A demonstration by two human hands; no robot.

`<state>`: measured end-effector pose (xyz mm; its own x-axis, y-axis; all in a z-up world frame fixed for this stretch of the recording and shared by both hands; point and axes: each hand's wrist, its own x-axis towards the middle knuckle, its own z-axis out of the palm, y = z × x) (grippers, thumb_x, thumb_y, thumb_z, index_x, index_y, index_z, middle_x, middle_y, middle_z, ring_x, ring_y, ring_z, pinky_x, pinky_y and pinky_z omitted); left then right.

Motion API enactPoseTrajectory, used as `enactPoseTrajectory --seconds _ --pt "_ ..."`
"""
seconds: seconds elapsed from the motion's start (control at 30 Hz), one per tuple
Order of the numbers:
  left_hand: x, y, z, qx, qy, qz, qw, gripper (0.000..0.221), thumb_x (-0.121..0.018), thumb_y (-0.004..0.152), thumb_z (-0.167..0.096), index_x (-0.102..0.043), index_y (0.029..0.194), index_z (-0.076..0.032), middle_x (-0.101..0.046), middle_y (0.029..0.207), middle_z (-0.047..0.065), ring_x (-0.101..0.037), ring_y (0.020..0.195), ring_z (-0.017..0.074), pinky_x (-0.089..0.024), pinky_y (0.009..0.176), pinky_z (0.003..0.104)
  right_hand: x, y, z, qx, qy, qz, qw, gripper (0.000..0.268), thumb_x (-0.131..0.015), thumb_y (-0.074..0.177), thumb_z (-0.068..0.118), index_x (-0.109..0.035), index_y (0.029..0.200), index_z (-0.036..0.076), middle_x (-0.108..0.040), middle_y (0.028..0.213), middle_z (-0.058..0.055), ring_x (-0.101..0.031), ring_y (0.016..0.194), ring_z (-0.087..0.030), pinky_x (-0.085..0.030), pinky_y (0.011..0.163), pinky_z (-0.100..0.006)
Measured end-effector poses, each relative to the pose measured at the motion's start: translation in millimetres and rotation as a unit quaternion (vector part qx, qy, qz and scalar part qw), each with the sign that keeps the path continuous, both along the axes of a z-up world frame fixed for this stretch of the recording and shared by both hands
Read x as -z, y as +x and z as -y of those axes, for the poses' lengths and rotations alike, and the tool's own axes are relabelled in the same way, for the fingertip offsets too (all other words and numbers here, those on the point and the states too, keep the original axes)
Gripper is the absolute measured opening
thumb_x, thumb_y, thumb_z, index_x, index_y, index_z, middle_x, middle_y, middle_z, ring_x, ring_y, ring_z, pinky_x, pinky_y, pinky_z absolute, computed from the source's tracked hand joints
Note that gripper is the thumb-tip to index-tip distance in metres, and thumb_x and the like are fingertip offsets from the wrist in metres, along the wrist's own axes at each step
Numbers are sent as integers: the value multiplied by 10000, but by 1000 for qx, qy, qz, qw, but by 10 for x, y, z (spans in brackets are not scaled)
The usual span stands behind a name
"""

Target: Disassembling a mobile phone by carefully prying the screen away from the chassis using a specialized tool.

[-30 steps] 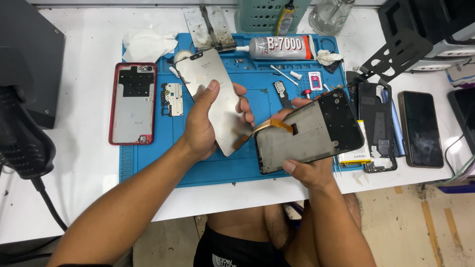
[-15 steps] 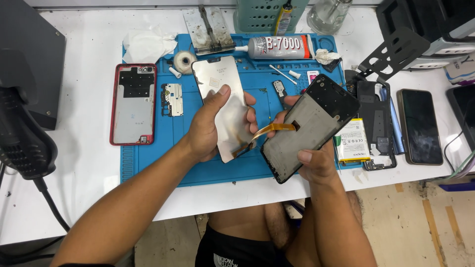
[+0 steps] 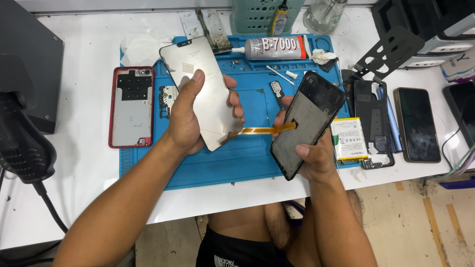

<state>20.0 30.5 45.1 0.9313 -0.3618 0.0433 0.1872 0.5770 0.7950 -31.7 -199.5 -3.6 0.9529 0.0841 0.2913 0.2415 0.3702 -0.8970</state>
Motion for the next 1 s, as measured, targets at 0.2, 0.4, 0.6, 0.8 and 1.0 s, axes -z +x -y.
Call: enactPoseTrajectory --seconds 0.2,0.4,0.6,0.8,1.0 --pt "-59 54 -92 -16 -18 -4 1000 620 -474 961 -555 -594 1156 22 -687 846 145 -754 795 259 -642 825 419 24 21 73 -16 36 -9 999 957 -726 652 374 -447 1458 -61 -660 999 -205 -693 877 -269 -561 755 -386" --pt "-75 64 -110 -39 -7 5 999 646 -486 942 -569 -603 1153 31 -693 832 160 -757 788 262 -642 813 412 -59 9 90 0 42 -29 999 965 -719 641 405 -467 1462 -36 -654 1004 -191 -692 882 -278 -572 767 -393" --pt "-71 148 -200 -40 -66 -57 995 565 -606 852 -498 -663 1078 16 -678 861 179 -663 771 320 -554 749 461 -110 -47 129 -23 155 -68 985 862 -866 769 309 -476 1473 2 -672 1157 -176 -681 973 -275 -574 889 -374" --pt "-125 292 -382 -91 -35 -87 991 657 -589 705 -430 -646 1206 -8 -724 1017 209 -727 895 359 -579 765 504 -69 -16 168 79 137 -98 983 768 -769 780 330 -531 1460 63 -701 1177 -144 -726 978 -274 -608 811 -381" --pt "-324 499 -916 -130 36 -181 974 393 -581 718 -202 -522 1090 -89 -681 903 169 -711 899 376 -568 815 447 -86 -30 126 107 120 -142 977 762 -767 733 346 -550 1410 71 -715 1127 -109 -729 936 -249 -605 778 -386"
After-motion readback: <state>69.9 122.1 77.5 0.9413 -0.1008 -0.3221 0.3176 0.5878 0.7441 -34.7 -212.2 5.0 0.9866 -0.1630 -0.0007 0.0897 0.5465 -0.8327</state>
